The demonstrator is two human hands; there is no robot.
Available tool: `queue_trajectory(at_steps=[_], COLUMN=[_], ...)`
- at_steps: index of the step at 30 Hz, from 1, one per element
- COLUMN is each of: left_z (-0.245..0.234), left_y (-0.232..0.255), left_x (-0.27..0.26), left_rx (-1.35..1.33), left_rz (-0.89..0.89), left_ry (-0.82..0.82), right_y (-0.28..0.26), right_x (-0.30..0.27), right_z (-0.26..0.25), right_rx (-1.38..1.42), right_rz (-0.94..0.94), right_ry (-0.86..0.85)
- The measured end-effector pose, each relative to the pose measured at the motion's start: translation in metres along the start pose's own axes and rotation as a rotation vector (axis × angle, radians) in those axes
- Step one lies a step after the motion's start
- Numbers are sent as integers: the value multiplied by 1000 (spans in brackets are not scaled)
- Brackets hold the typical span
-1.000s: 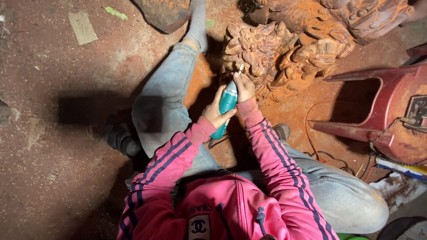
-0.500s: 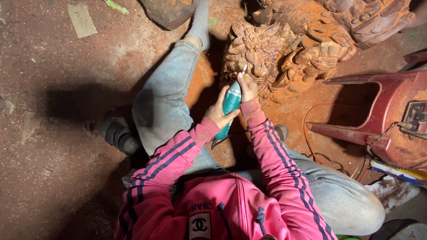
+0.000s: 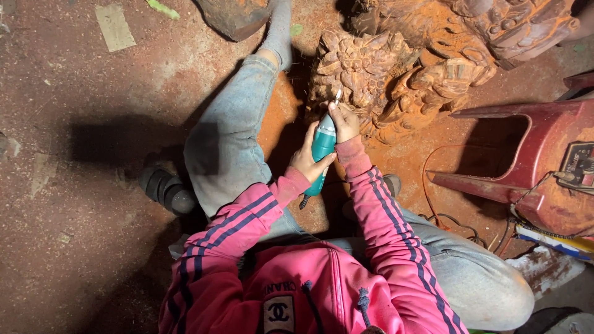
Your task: The person uses a handheld rotary carving tool to shape a wooden object with floral relief patterns. The person holds the tool with both hands and moves it along the surface to remove material and refine the carved details.
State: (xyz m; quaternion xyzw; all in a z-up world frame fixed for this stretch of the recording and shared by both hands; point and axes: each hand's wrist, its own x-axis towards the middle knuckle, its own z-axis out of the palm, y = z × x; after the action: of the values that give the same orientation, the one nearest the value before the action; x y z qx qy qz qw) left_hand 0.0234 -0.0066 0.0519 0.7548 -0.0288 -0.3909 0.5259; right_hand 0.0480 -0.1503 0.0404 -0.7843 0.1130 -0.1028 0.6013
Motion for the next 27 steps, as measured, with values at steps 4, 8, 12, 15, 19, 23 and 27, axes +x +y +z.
queue_trajectory(at_steps=[4,8,12,15,19,23,27], left_z=[3,4,-5,-7,-9,-9,-7], left_y=[1,-7,0,-2,-3,2,3], left_x=[-2,-5,-2,7,7,3,1], left_rx=[-17,-43,15,61,53,21,-14], left_rz=[1,-31,9,20,5,-1,-20], left_ry=[31,62,7,-17,-22,-11,10], right_y=[5,28,67,56,71,58,50], right_x=[1,3,1,0,3,3,6], right_z=[1,3,-2,1,-1,0,-2], right_rx=[-6,-59,26,57,41,32,-3], right_rz=[4,-17,41,64,102,137,179], right_ry=[-7,-49,27,70,62,64,29])
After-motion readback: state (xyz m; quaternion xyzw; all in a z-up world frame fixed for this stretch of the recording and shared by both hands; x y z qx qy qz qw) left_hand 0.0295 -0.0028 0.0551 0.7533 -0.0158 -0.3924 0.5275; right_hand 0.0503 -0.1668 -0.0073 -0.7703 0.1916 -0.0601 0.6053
